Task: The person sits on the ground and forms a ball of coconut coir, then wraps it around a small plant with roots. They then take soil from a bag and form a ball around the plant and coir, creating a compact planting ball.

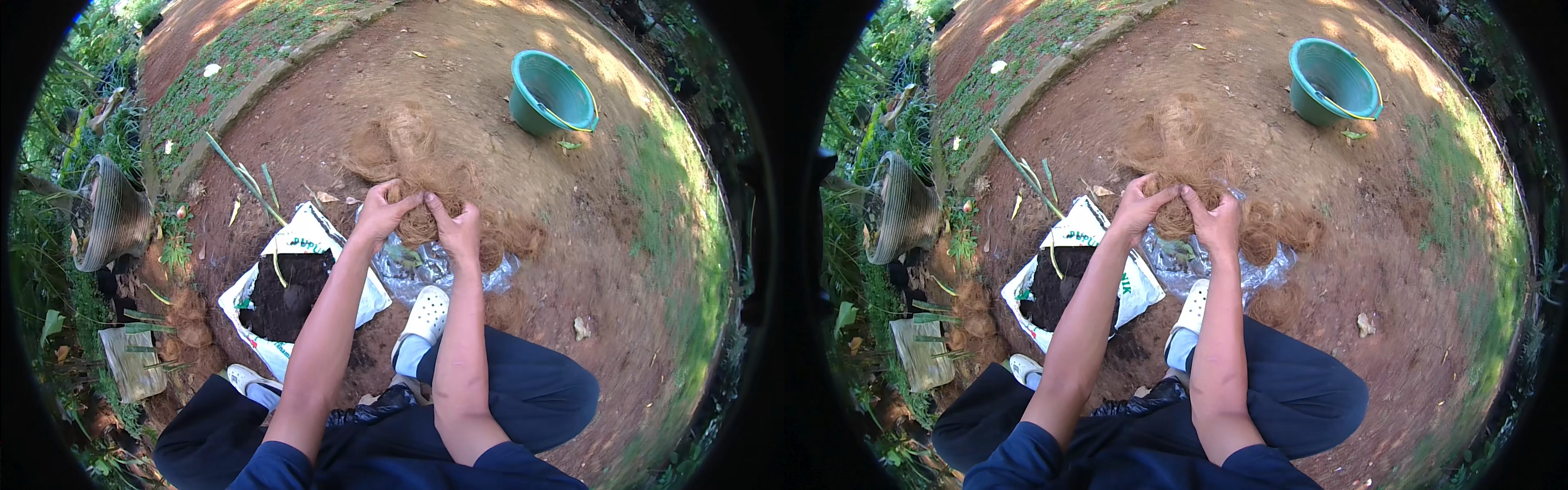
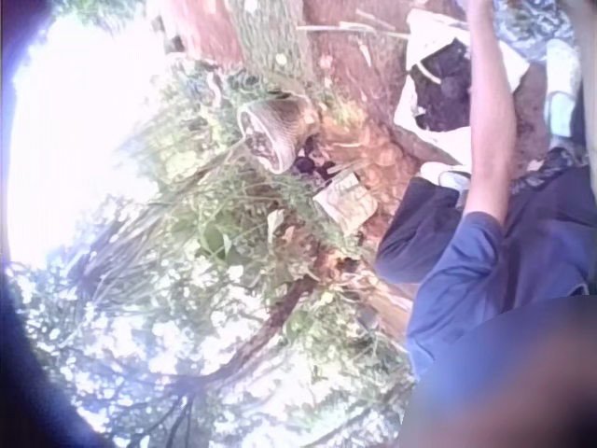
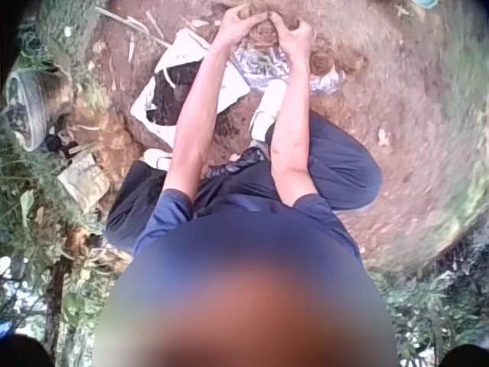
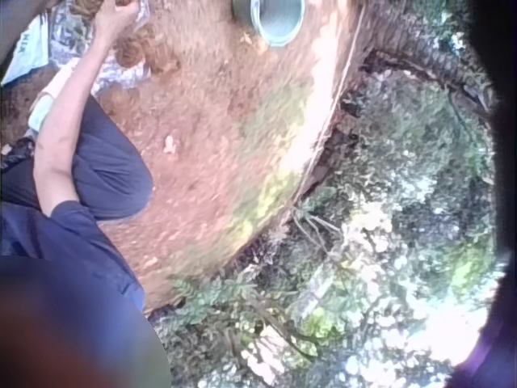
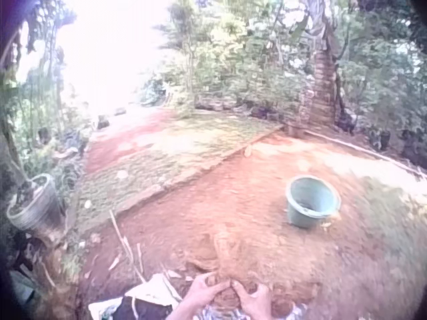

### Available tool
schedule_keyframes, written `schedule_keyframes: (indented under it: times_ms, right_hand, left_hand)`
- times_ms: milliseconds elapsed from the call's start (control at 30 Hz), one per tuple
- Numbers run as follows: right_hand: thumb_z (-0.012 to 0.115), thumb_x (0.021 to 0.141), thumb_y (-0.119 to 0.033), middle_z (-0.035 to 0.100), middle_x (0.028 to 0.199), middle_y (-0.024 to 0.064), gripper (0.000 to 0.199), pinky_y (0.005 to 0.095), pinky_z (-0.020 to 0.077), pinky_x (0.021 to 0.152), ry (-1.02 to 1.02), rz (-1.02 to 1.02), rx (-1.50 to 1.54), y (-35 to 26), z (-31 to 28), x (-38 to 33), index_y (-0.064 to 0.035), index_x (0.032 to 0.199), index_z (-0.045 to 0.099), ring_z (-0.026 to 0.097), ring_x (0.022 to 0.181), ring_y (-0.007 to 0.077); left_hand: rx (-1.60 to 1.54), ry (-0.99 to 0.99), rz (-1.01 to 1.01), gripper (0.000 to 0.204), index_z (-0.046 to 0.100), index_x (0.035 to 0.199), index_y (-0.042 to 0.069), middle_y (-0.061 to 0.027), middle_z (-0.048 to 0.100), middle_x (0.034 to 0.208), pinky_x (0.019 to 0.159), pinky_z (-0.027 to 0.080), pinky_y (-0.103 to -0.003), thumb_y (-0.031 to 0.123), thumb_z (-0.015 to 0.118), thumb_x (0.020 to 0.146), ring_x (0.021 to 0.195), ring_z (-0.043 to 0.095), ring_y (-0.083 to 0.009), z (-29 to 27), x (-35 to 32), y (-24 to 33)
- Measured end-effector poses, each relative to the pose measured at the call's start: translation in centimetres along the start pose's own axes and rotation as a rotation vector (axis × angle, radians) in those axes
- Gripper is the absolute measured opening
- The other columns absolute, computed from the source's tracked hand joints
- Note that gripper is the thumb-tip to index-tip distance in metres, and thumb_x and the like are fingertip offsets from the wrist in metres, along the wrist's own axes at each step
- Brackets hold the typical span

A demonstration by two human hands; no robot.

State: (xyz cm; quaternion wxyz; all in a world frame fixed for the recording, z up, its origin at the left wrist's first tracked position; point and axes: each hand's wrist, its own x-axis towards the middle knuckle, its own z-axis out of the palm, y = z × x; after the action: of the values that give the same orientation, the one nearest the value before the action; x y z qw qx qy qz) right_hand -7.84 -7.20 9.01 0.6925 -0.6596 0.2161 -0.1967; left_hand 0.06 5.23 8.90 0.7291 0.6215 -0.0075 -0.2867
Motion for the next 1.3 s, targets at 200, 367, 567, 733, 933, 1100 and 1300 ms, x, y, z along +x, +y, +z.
schedule_keyframes:
  times_ms: [200,367,567,733,933,1100,1300]
  right_hand:
    - [0.07,0.09,-0.029,0.072,0.096,0.0129,0.039,0.0345,0.0492,0.079,0.266,0.039,-0.157,0.5,-0.2,-0.3,0.0066,0.105,0.067,0.064,0.082,0.0188]
    - [0.064,0.094,-0.021,0.07,0.097,0.0111,0.029,0.034,0.0504,0.076,0.407,0.05,0.149,0.9,0.6,-0.9,0.0071,0.104,0.066,0.063,0.081,0.0185]
    - [0.059,0.096,-0.014,0.067,0.101,0.0125,0.022,0.0318,0.0516,0.081,0.38,0.178,0.439,0.8,0.3,-1.4,0.0049,0.107,0.061,0.064,0.088,0.0179]
    - [0.058,0.092,-0.009,0.062,0.111,0.0135,0.027,0.0335,0.0516,0.085,0.162,0.178,0.444,-0.5,-0.8,-1.4,0.0037,0.116,0.052,0.062,0.097,0.0205]
    - [0.061,0.087,-0.006,0.061,0.119,0.0121,0.042,0.0312,0.0495,0.092,-0.047,0.171,0.405,-2.3,-0.7,-1.9,0.0012,0.128,0.051,0.06,0.107,0.0201]
    - [0.062,0.09,-0.008,0.059,0.126,0.0097,0.046,0.0328,0.0479,0.096,-0.266,0.175,0.488,-2.9,-0.8,-2.2,-0.0036,0.135,0.051,0.057,0.112,0.02]
    - [0.059,0.094,-0.006,0.063,0.121,0.0092,0.029,0.0332,0.0436,0.101,0.047,0.179,0.284,-2.3,-0.8,-1.5,-0.0021,0.122,0.061,0.057,0.113,0.0192]
  left_hand:
    - [-0.182,-0.086,0.053,0.033,0.058,0.119,-0.003,-0.0116,0.066,0.113,0.086,0.054,-0.032,0.009,0.068,0.089,0.099,0.066,-0.0175,-0.1,-1.0,-1.3]
    - [-0.301,-0.174,0.12,0.028,0.059,0.115,-0.002,-0.0107,0.066,0.111,0.087,0.054,-0.033,0.007,0.067,0.089,0.1,0.065,-0.0175,0.2,-2.1,-2.5]
    - [-0.305,-0.178,0.156,0.032,0.058,0.116,-0.001,-0.0097,0.064,0.113,0.09,0.052,-0.033,0.003,0.068,0.086,0.102,0.063,-0.0178,0.7,-3.3,-2.4]
    - [-0.182,-0.179,0.232,0.053,0.053,0.126,-0.001,-0.0112,0.058,0.125,0.093,0.052,-0.032,-0.008,0.068,0.076,0.112,0.058,-0.0186,-0.3,-3.4,-1.1]
    - [-0.093,-0.25,0.05,0.058,0.05,0.132,-0.001,-0.0118,0.06,0.121,0.093,0.052,-0.031,-0.008,0.057,0.075,0.107,0.062,-0.0194,-2.5,-3.0,0.0]
    - [-0.189,-0.307,-0.039,0.048,0.052,0.13,-0.002,-0.0124,0.062,0.118,0.091,0.053,-0.031,-0.002,0.058,0.082,0.104,0.063,-0.0193,-2.6,-3.5,0.6]
    - [-0.071,-0.17,0.023,0.043,0.051,0.131,0.002,-0.0141,0.061,0.12,0.091,0.052,-0.033,0.011,0.063,0.091,0.104,0.062,-0.0183,-2.7,-3.4,0.3]
